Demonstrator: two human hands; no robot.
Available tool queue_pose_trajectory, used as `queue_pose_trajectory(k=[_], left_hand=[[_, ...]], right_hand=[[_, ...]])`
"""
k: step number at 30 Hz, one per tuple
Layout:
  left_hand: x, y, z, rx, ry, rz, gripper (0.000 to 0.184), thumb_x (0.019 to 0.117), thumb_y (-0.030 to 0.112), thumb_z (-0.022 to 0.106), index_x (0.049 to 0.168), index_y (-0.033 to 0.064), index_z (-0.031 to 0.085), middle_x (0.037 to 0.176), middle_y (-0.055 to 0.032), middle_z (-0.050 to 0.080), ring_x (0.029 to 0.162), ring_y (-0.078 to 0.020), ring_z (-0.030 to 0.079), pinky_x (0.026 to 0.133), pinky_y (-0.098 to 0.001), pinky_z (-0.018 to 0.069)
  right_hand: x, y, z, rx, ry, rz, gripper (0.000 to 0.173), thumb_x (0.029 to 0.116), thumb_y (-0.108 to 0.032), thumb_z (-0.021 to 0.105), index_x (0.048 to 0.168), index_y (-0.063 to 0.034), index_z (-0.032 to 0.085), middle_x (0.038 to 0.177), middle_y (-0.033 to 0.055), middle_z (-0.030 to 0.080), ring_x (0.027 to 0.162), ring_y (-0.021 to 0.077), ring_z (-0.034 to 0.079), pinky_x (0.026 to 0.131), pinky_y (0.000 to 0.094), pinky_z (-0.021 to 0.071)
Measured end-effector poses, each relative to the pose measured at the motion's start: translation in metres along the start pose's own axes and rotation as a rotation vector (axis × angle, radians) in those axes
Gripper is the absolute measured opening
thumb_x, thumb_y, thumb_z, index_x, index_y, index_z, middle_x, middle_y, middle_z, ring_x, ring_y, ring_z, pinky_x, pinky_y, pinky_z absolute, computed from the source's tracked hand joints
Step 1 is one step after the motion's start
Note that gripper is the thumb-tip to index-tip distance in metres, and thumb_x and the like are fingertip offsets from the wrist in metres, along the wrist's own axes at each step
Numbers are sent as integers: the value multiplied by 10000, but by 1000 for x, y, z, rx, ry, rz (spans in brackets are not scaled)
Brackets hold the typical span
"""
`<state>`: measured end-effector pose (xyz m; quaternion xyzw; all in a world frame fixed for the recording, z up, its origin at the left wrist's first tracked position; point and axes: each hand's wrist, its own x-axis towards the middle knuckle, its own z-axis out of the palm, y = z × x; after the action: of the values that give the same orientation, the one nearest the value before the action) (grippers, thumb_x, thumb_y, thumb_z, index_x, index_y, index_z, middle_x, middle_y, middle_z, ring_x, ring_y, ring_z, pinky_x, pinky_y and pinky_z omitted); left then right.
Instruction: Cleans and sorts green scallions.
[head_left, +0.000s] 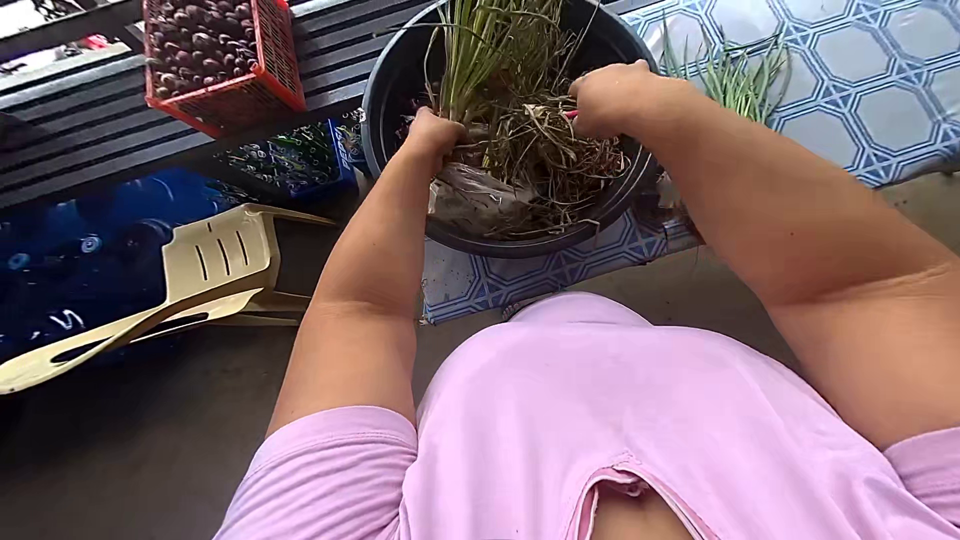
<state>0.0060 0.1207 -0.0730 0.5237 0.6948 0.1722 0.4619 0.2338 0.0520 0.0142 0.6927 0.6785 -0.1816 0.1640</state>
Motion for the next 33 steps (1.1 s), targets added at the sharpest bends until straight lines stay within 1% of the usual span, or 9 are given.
queue_pose_trajectory(k=[3, 8, 15, 19, 23, 26, 28, 30, 33], left_hand=[[-5, 16, -17, 1, 83, 114, 833, 752, 6, 757, 1478, 43, 351, 1303, -228, 590, 1132, -340, 638, 893, -551, 561], [-26, 17, -18, 15, 29, 176, 819, 737, -7, 779, 1445, 46, 370, 1274, -211, 610, 1113, -317, 651, 895, -537, 561], [-35, -26, 8, -247, -187, 30, 497, 929, 93, 703, 1387, 54, 514, 1126, -144, 666, 943, -213, 677, 829, -410, 580], [-42, -33, 9, -483, -56, 198, 574, 894, 9, 700, 1420, 64, 476, 1172, -149, 654, 961, -216, 683, 815, -413, 596], [-61, -19, 9, -719, -44, 347, 532, 891, -66, 670, 1359, 93, 472, 979, -63, 623, 695, -115, 590, 590, -266, 518], [-73, -7, 10, -798, -121, 433, 471, 939, -48, 621, 1358, 101, 464, 964, -55, 622, 676, -122, 595, 609, -278, 554], [-81, 2, 15, -767, -127, 496, 378, 985, 3, 571, 1348, 66, 488, 890, -41, 632, 612, -87, 583, 546, -236, 531], [-89, 10, 17, -737, -174, 506, 319, 1073, 119, 478, 1384, 57, 510, 1031, -37, 670, 842, -85, 650, 748, -263, 563], [-91, 16, 20, -704, -185, 473, 402, 1125, 222, 362, 1434, 10, 507, 1319, -99, 616, 1187, -143, 599, 1028, -337, 492]], right_hand=[[-10, 7, -15, -95, -21, -16, 425, 991, -237, 653, 1295, 59, 623, 1284, 335, 611, 1280, 531, 531, 1029, 777, 336], [-34, 3, 16, -254, -177, -23, 315, 1017, -232, 621, 1017, 74, 699, 1127, 320, 664, 1163, 513, 597, 1001, 747, 362], [-22, 11, 94, -278, -214, -19, 316, 989, -197, 626, 1078, 95, 706, 1233, 310, 642, 1268, 505, 536, 1073, 729, 322], [-18, 16, 83, -23, -42, -64, 555, 998, -454, 638, 1252, 38, 680, 1334, 317, 601, 1325, 522, 496, 1075, 776, 286], [-22, -8, 67, 455, 95, -217, 503, 1052, -465, 553, 1347, -71, 658, 1300, 200, 672, 1274, 391, 592, 1081, 685, 370], [-22, -33, 63, 929, 103, -283, 434, 1056, -407, 574, 1300, -64, 683, 1221, 150, 705, 1139, 277, 664, 1018, 531, 492], [-18, -46, 60, 1208, 52, -299, 487, 1053, -394, 586, 1410, -62, 593, 1337, 144, 653, 1190, 250, 644, 1028, 477, 506], [-11, -53, 55, 1393, -1, -341, 490, 1063, -373, 565, 1458, -87, 522, 1338, 139, 627, 1182, 242, 630, 994, 468, 522], [-1, -52, 52, 1516, -17, -297, 427, 1055, -330, 592, 1406, -99, 511, 1072, 105, 663, 930, 196, 659, 830, 395, 564]])
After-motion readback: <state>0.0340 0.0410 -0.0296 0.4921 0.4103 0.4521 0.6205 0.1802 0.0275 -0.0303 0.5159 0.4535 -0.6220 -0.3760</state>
